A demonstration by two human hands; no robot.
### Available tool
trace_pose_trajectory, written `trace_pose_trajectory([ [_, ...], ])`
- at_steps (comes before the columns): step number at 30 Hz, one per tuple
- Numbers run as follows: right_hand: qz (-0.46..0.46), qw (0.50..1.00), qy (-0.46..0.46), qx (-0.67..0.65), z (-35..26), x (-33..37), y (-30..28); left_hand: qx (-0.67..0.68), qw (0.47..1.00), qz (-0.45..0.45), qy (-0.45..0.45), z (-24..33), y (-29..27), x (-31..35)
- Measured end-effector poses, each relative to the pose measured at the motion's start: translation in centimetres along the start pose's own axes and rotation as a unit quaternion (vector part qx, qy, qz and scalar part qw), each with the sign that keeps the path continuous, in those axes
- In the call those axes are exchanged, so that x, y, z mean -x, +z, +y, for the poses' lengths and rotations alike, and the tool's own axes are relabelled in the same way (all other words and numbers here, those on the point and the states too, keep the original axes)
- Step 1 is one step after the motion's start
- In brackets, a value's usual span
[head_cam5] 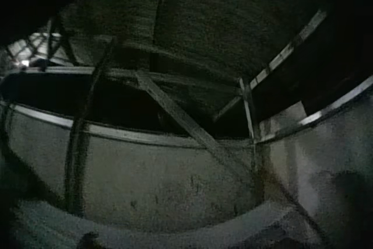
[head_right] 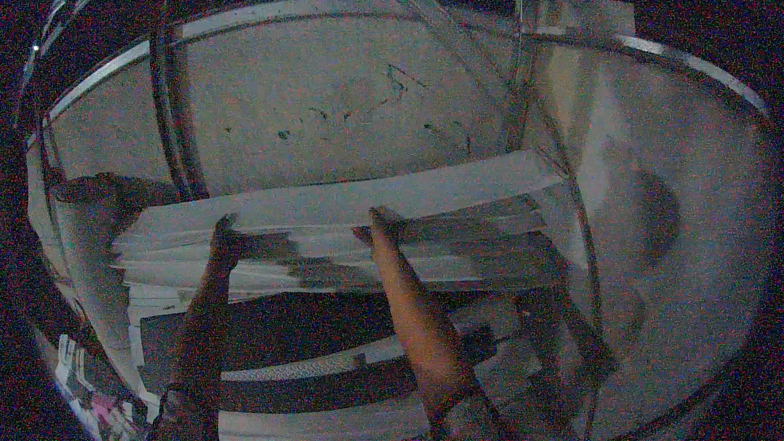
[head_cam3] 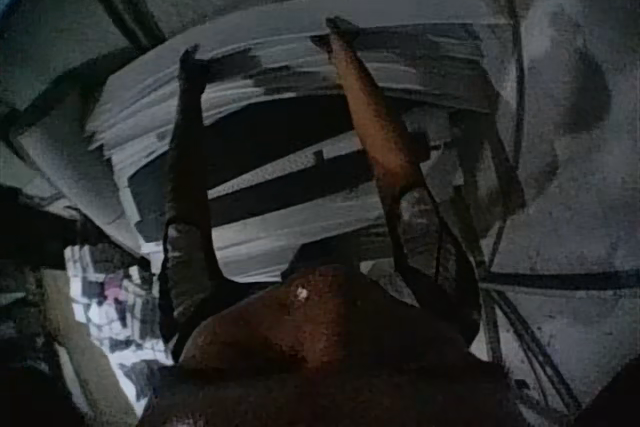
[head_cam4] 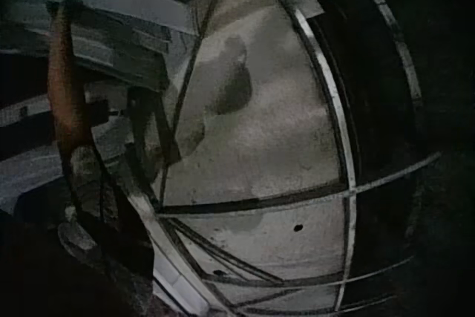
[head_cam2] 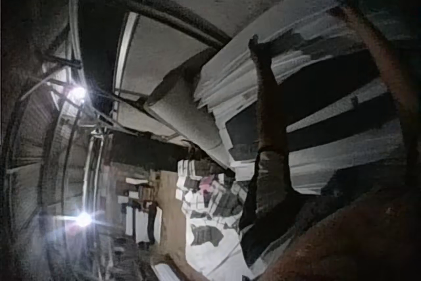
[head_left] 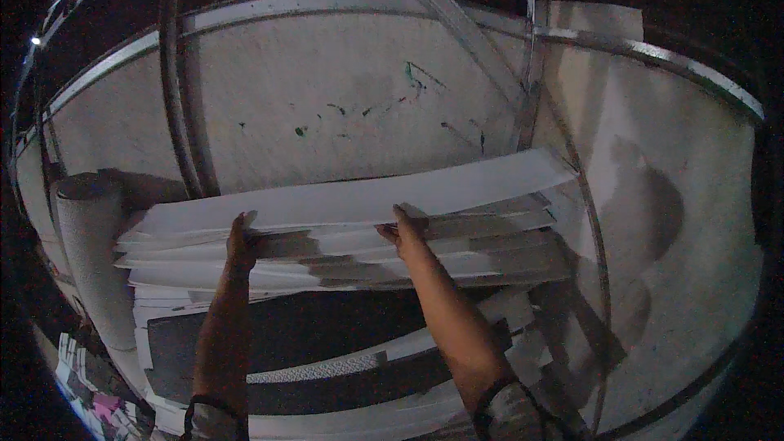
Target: The person repeatedly picks up white and dark rectangular panels from a pile and places them onto a metal rack. The person handles the panels one by one, alternating between white and dark pieces to build a stack on the rack.
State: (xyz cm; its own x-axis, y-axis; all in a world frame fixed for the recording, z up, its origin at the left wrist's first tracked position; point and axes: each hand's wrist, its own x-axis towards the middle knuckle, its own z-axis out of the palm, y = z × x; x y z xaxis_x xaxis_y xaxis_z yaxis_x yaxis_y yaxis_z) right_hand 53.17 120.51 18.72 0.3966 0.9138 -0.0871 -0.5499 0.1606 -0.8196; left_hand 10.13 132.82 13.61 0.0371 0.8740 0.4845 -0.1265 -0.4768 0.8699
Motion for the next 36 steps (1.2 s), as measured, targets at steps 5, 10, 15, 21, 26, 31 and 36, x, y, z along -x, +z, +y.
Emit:
trace_pose_trajectory([
  [5,-0.008,0.995,0.028,0.093,0.5,-1.2,-1.3,0.144,0.973,0.002,-0.179,0.1,1.5,-0.9],
  [10,0.004,0.978,0.055,0.2,-1.5,-2.3,-0.8,-0.184,0.982,0.012,0.042,-8.4,-4.8,-6.3],
  [15,0.206,0.736,-0.375,0.525,1.2,0.5,-4.9,0.028,0.99,-0.022,-0.135,-4.6,-1.0,-4.0],
  [21,0.18,0.544,-0.466,0.674,3.1,5.3,-2.5,-0.472,0.88,0.025,-0.034,1.2,-2.6,2.4],
  [26,0.168,0.575,-0.464,0.653,4.5,3.6,-3.3,-0.585,0.754,0.191,0.232,4.3,6.0,7.3],
  [31,0.158,0.566,-0.457,0.667,3.3,3.0,-2.9,-0.653,0.704,0.156,0.231,0.6,5.2,3.7],
  [36,0.173,0.566,-0.46,0.662,2.7,3.6,-4.0,-0.646,0.713,0.148,0.23,-0.7,4.2,1.7],
])
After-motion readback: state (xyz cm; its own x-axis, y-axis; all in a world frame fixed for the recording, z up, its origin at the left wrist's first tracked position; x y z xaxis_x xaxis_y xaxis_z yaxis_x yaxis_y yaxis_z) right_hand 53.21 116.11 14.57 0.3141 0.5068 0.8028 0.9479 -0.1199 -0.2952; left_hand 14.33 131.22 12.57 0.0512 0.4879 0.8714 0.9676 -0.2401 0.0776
